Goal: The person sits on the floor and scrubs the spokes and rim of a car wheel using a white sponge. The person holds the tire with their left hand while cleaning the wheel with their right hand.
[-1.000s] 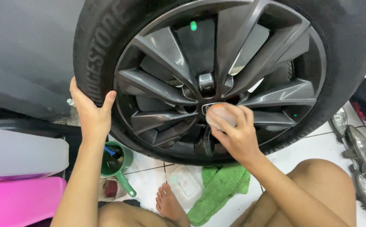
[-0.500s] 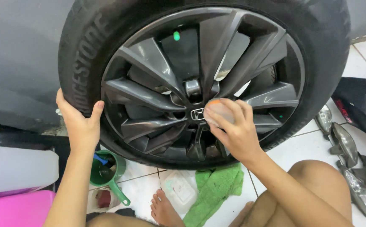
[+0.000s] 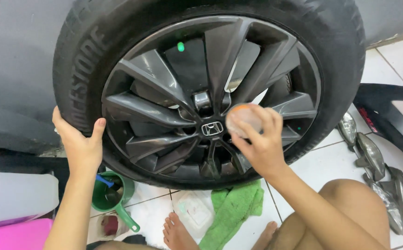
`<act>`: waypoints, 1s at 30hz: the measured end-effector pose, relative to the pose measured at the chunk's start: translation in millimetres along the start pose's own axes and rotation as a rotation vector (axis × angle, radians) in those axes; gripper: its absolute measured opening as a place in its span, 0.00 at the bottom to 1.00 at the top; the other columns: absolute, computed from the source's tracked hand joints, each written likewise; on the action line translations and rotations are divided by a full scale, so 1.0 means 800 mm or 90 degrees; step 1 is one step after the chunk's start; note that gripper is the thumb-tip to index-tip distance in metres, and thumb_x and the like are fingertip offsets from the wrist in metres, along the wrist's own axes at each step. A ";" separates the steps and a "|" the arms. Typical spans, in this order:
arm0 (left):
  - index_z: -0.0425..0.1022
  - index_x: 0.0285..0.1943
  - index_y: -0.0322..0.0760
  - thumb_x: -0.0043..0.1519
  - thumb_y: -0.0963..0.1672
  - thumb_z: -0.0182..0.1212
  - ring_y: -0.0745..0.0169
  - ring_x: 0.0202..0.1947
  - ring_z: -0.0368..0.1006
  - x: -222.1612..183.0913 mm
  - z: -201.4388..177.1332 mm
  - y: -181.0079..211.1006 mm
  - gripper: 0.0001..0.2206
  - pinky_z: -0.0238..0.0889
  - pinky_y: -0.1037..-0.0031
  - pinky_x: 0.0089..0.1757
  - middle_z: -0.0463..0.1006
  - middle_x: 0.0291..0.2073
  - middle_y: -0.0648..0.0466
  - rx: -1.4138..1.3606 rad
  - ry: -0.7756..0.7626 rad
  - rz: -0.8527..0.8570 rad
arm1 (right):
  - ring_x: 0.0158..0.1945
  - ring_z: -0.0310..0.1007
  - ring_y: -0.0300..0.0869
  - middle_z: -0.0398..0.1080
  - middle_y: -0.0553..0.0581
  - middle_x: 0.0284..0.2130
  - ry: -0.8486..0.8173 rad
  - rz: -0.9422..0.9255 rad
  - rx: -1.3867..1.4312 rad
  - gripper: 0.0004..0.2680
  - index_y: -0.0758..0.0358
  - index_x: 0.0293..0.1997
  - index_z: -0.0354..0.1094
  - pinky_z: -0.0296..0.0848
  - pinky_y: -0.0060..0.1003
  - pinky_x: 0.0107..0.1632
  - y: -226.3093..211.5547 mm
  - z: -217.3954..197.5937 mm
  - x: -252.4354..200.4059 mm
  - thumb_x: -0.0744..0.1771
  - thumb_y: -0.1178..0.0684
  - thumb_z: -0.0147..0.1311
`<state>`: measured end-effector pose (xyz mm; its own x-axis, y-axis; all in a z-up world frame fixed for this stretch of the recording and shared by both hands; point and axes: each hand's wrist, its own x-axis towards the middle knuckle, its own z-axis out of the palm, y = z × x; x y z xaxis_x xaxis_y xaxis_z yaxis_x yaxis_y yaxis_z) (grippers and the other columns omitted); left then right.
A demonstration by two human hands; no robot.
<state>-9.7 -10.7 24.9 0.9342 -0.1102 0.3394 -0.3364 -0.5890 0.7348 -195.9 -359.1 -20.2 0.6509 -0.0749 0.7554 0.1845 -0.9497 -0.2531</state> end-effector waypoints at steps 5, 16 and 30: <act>0.40 0.76 0.25 0.62 0.57 0.58 0.33 0.69 0.55 0.002 0.001 0.006 0.44 0.53 0.50 0.62 0.53 0.71 0.32 -0.010 0.008 0.009 | 0.58 0.60 0.61 0.62 0.66 0.61 0.019 0.007 -0.020 0.13 0.54 0.56 0.74 0.65 0.54 0.62 0.009 -0.018 0.023 0.67 0.57 0.68; 0.41 0.75 0.25 0.63 0.55 0.59 0.34 0.69 0.56 -0.001 -0.001 0.004 0.42 0.53 0.51 0.62 0.54 0.69 0.32 -0.009 0.002 0.023 | 0.59 0.61 0.61 0.61 0.68 0.61 0.053 0.047 -0.024 0.14 0.57 0.57 0.73 0.66 0.52 0.60 0.012 -0.037 0.031 0.66 0.58 0.70; 0.43 0.75 0.23 0.62 0.52 0.61 0.31 0.68 0.55 0.003 0.002 -0.002 0.41 0.52 0.49 0.60 0.54 0.68 0.30 0.005 0.018 0.006 | 0.61 0.62 0.58 0.64 0.67 0.60 0.025 -0.004 -0.044 0.13 0.56 0.54 0.77 0.64 0.47 0.60 0.067 -0.081 0.078 0.65 0.55 0.73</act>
<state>-6.2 -11.5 23.3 0.9272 -0.0927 0.3630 -0.3440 -0.5944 0.7268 -192.9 -434.4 52.8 0.6207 -0.0798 0.7800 0.1358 -0.9688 -0.2072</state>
